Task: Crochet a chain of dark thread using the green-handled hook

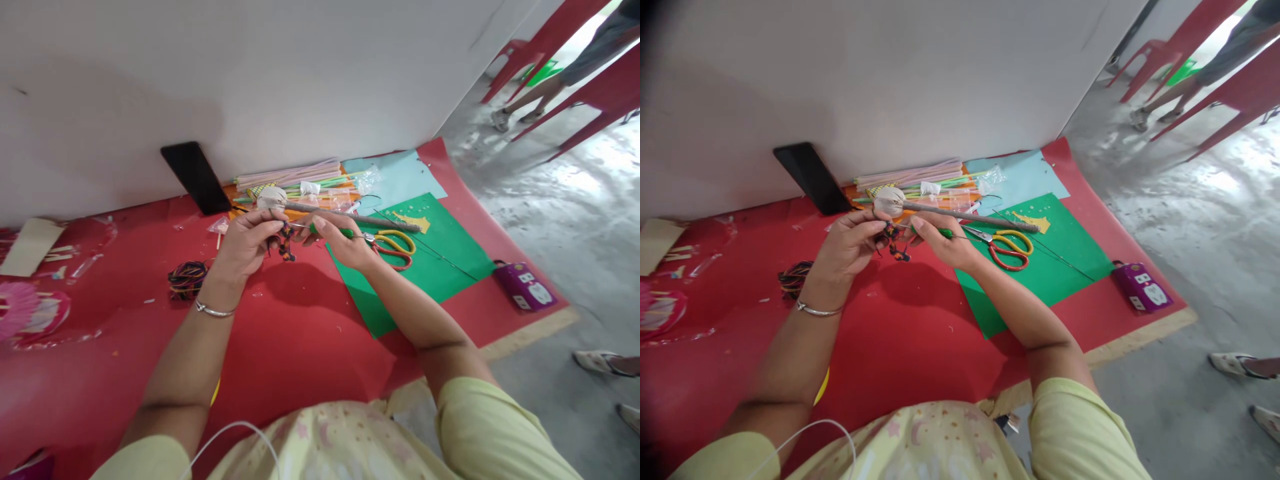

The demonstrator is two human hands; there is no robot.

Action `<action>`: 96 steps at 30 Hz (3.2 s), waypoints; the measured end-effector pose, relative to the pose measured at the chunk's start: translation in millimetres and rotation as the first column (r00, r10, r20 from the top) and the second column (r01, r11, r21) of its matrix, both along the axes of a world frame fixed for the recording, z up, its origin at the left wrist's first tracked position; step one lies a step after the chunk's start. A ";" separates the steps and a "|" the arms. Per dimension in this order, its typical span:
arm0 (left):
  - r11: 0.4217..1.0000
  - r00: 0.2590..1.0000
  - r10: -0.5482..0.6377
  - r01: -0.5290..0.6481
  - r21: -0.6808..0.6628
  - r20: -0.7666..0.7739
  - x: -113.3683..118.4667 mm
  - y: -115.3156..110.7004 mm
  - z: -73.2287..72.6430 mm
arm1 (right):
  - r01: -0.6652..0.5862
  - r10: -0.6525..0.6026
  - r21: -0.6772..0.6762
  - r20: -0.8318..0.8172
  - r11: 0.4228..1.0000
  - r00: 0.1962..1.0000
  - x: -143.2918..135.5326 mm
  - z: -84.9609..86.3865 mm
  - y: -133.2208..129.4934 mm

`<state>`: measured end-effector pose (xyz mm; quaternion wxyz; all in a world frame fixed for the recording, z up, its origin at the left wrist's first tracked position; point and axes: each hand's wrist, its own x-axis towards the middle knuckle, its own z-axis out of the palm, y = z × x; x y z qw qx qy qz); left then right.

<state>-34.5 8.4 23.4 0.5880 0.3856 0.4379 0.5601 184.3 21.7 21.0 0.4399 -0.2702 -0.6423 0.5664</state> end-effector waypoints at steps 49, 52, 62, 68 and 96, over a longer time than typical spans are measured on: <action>0.989 0.996 0.087 -0.084 0.122 -0.021 4.1 -0.8 0.5 | 0.151 -0.199 0.339 0.111 0.928 0.974 -1.1 -1.7 -3.9; 0.988 0.995 0.097 -0.093 0.122 -0.030 4.0 -0.1 -0.5 | 0.140 -0.212 0.446 0.114 0.884 0.971 -1.9 -2.0 -2.9; 0.990 0.996 0.091 -0.090 0.109 -0.003 3.2 0.5 -1.9 | 0.134 -0.176 0.358 0.088 0.924 0.980 -2.2 -2.6 -5.3; 0.993 0.997 0.079 -0.079 0.091 0.006 3.1 0.0 -0.6 | 0.126 -0.157 0.298 0.084 0.946 0.984 -2.7 -4.4 -5.5; 0.997 0.999 0.024 -0.027 0.072 0.045 -0.4 1.7 -5.6 | 0.087 -0.106 0.253 0.063 0.963 0.992 -2.2 -6.3 -3.3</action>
